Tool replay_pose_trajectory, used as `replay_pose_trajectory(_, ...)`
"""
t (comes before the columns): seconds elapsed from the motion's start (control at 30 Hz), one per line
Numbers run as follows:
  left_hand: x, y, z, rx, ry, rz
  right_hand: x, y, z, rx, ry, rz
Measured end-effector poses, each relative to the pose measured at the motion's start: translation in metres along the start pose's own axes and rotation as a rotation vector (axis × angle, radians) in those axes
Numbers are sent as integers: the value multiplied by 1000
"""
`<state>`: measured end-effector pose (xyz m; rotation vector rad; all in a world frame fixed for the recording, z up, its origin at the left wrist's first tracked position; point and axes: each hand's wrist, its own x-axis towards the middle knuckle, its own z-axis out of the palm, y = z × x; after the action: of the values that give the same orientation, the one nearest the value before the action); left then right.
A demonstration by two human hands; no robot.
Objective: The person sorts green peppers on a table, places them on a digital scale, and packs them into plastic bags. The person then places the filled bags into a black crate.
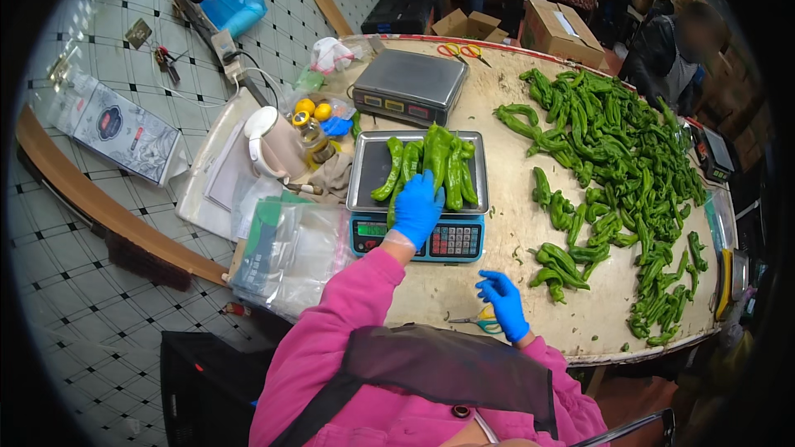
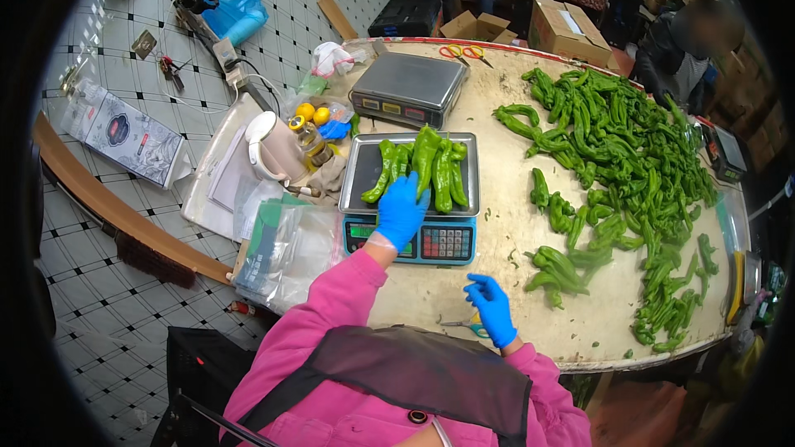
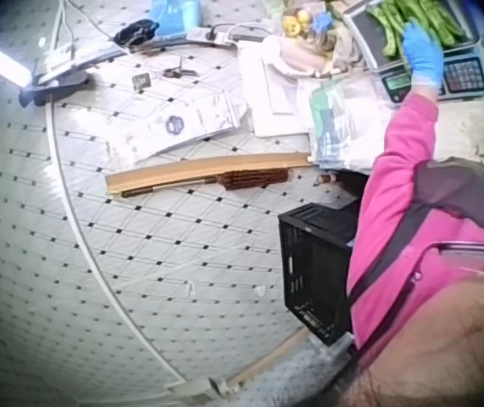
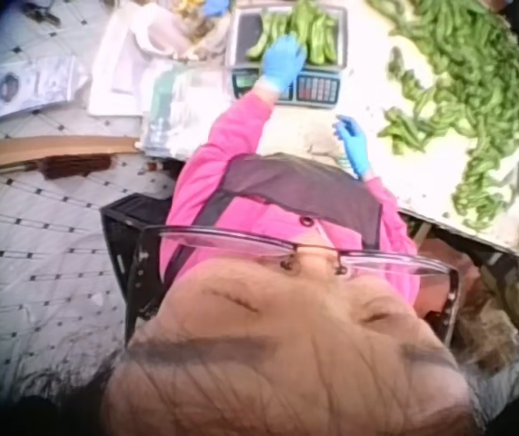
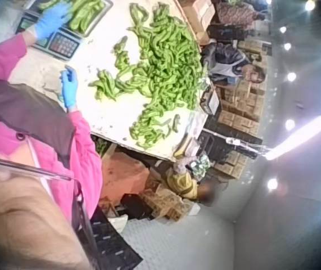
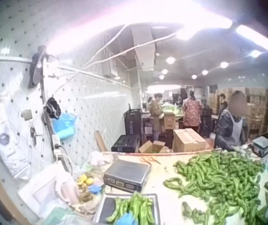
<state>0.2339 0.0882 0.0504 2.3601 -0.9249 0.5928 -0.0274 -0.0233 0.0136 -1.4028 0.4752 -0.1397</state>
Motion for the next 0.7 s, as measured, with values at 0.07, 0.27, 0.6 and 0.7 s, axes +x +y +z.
replay_pose_trajectory(0.07,-9,10,-33,-108,85,53,11,-15,-8,5,61,-41)
replay_pose_trajectory(0.27,-75,60,-109,-444,-133,132,20,-75,0,73,68,-156)
replay_pose_trajectory(0.6,-118,96,-130,-657,-415,177,-16,-56,-20,349,-68,-57)
replay_pose_trajectory(0.7,-119,106,-130,-675,-458,163,-24,-46,-32,376,-83,-62)
